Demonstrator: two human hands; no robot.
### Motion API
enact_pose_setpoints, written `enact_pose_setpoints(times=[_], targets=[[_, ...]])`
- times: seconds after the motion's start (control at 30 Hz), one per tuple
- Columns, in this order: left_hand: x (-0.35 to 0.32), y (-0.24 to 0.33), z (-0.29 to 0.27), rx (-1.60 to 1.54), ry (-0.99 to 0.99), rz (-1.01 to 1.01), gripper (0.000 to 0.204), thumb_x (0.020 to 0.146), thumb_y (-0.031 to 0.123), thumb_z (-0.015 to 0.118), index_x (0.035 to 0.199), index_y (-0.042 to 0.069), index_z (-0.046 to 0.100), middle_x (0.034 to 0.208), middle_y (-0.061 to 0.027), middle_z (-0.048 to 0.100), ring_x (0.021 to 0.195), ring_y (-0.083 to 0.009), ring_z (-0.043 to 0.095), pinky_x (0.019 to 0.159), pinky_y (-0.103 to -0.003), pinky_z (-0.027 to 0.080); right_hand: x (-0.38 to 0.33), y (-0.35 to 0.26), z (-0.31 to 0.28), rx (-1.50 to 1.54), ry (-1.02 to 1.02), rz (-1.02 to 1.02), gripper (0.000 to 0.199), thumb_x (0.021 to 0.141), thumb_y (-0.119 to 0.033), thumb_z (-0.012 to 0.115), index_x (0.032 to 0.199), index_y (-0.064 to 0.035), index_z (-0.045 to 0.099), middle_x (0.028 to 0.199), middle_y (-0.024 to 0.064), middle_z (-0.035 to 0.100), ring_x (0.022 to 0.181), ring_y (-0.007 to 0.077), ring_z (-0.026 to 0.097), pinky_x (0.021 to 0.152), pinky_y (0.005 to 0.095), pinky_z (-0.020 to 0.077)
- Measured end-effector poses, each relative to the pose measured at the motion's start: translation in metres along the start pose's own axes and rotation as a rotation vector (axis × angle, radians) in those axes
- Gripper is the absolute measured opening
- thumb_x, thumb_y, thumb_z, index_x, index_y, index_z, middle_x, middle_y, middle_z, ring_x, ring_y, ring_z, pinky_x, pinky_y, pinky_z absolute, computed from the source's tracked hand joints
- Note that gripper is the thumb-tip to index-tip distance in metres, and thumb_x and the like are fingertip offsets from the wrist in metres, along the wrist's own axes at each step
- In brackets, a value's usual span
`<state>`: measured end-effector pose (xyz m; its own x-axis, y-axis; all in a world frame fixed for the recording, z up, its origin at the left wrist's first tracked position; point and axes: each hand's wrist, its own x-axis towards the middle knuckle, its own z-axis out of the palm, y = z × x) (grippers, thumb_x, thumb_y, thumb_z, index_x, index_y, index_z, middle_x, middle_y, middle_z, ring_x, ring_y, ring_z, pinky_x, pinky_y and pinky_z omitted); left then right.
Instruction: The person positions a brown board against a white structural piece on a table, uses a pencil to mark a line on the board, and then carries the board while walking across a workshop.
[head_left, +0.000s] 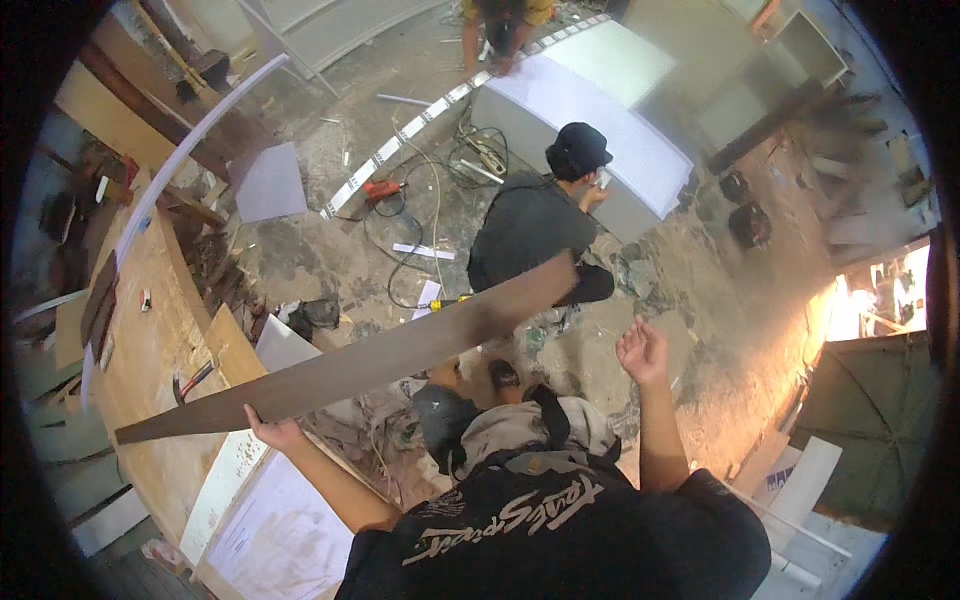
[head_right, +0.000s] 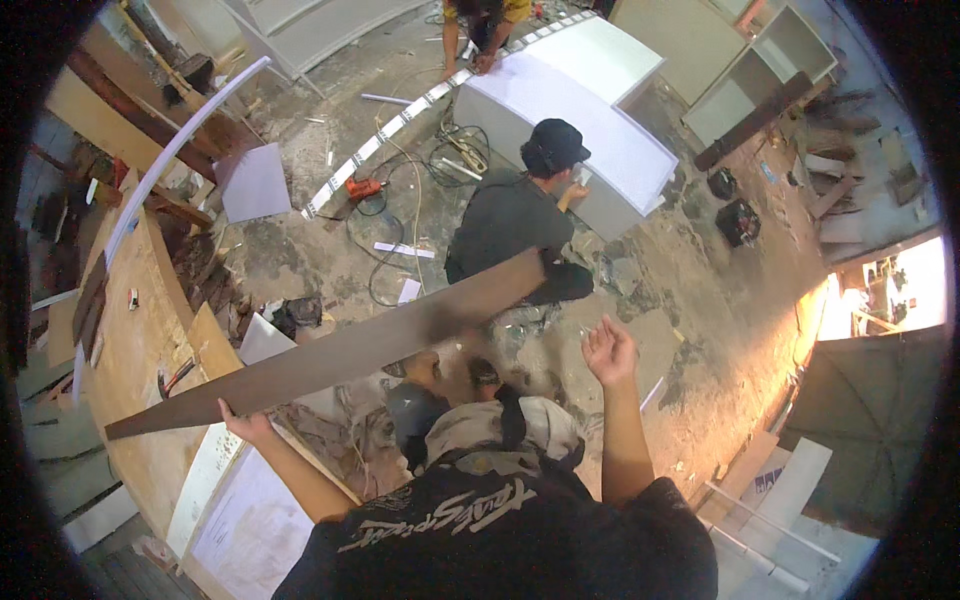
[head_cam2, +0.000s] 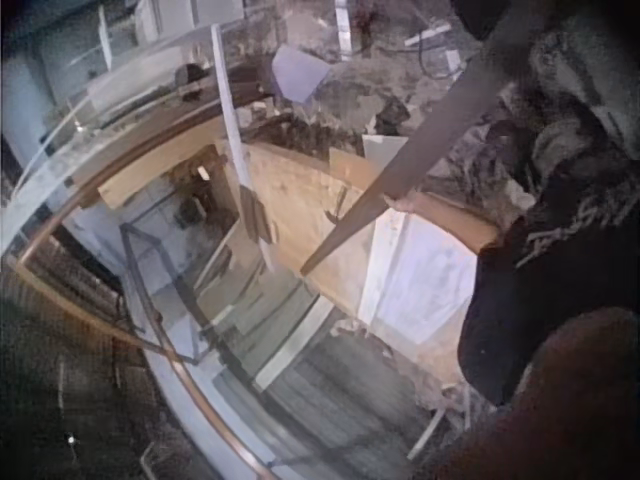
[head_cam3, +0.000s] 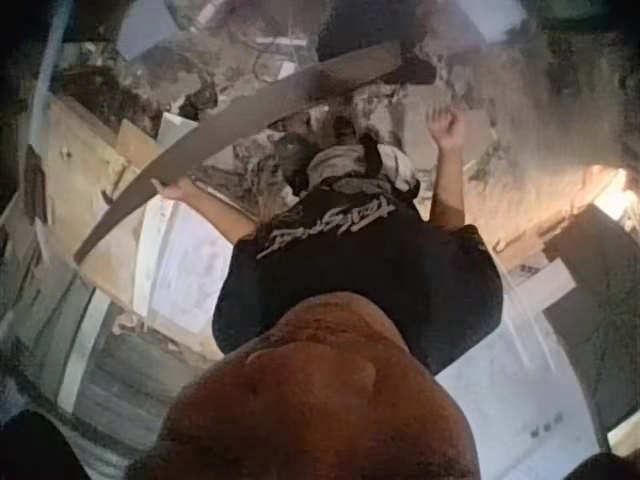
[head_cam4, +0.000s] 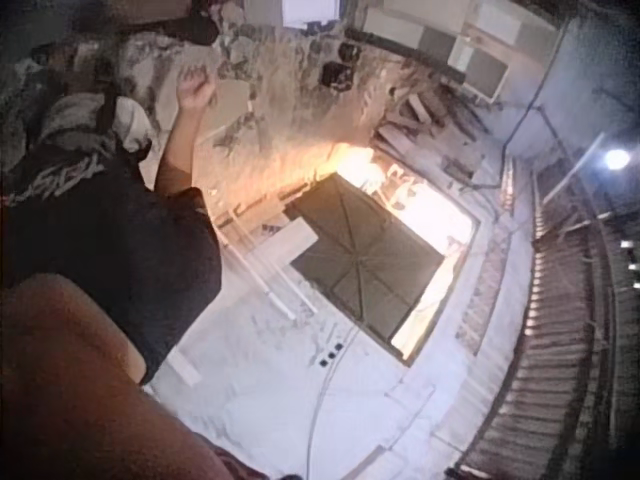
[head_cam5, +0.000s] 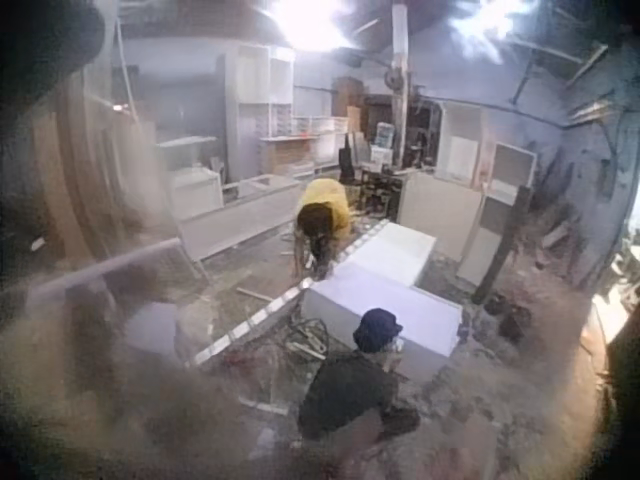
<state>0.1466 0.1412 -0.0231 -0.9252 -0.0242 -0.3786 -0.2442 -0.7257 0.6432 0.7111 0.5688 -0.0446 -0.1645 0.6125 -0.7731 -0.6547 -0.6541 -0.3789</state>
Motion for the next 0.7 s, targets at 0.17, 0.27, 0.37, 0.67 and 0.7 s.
enact_pose_setpoints(times=[0.17, 0.27, 0.37, 0.67, 0.7], targets=[[-0.074, -0.044, 0.042, 0.019, -0.218, -0.008, 0.035, 0.099, 0.026, 0.054, 0.123, 0.000, 0.058, 0.123, -0.0135, 0.062, 0.113, -0.0255, 0.059, 0.099, -0.042, 0.049, -0.012, 0.037, 0.018, -0.855, 0.063, -0.617, 0.023, 0.093, -0.016, 0.060, 0.113, -0.0058, 0.061, 0.094, 0.0036, 0.063, 0.085, 0.0130, 0.059, 0.078, 0.0343, 0.0504], [-0.124, -0.079, 0.067, 0.182, -0.213, 0.068, 0.034, 0.099, 0.025, 0.057, 0.121, -0.001, 0.059, 0.120, -0.0120, 0.062, 0.113, -0.0231, 0.059, 0.100, -0.038, 0.048, -0.036, 0.078, 0.081, -1.192, -0.399, -0.744, 0.041, 0.080, -0.003, 0.072, 0.119, -0.0035, 0.060, 0.111, 0.0097, 0.062, 0.095, 0.0179, 0.062, 0.085, 0.0332, 0.0508], [-0.180, -0.106, 0.090, 0.222, -0.206, 0.110, 0.034, 0.097, 0.020, 0.061, 0.123, -0.001, 0.056, 0.120, -0.0121, 0.061, 0.111, -0.0222, 0.060, 0.098, -0.037, 0.049, -0.084, 0.115, 0.145, -1.445, -0.984, -1.040, 0.069, 0.070, -0.015, 0.081, 0.131, -0.0007, 0.052, 0.130, 0.0186, 0.055, 0.125, 0.0354, 0.050, 0.108, 0.0438, 0.0369], [-0.302, -0.119, 0.117, -0.088, -0.471, -0.175, 0.046, 0.104, 0.028, 0.044, 0.142, 0.004, 0.041, 0.147, -0.0132, 0.044, 0.135, -0.0273, 0.042, 0.115, -0.046, 0.032, -0.142, 0.165, 0.207, -1.551, -1.528, -1.061, 0.107, 0.059, -0.015, 0.082, 0.150, -0.0032, 0.028, 0.140, 0.0223, 0.043, 0.130, 0.0417, 0.040, 0.110, 0.0481, 0.0315], [-0.309, -0.118, 0.110, -0.194, -0.551, -0.177, 0.043, 0.105, 0.028, 0.042, 0.141, 0.005, 0.043, 0.147, -0.0135, 0.044, 0.135, -0.0272, 0.043, 0.114, -0.045, 0.032, -0.138, 0.158, 0.199, -1.628, -1.520, -0.902, 0.107, 0.059, -0.015, 0.082, 0.150, -0.0039, 0.028, 0.139, 0.0222, 0.043, 0.129, 0.0416, 0.041, 0.109, 0.0482, 0.0326]])
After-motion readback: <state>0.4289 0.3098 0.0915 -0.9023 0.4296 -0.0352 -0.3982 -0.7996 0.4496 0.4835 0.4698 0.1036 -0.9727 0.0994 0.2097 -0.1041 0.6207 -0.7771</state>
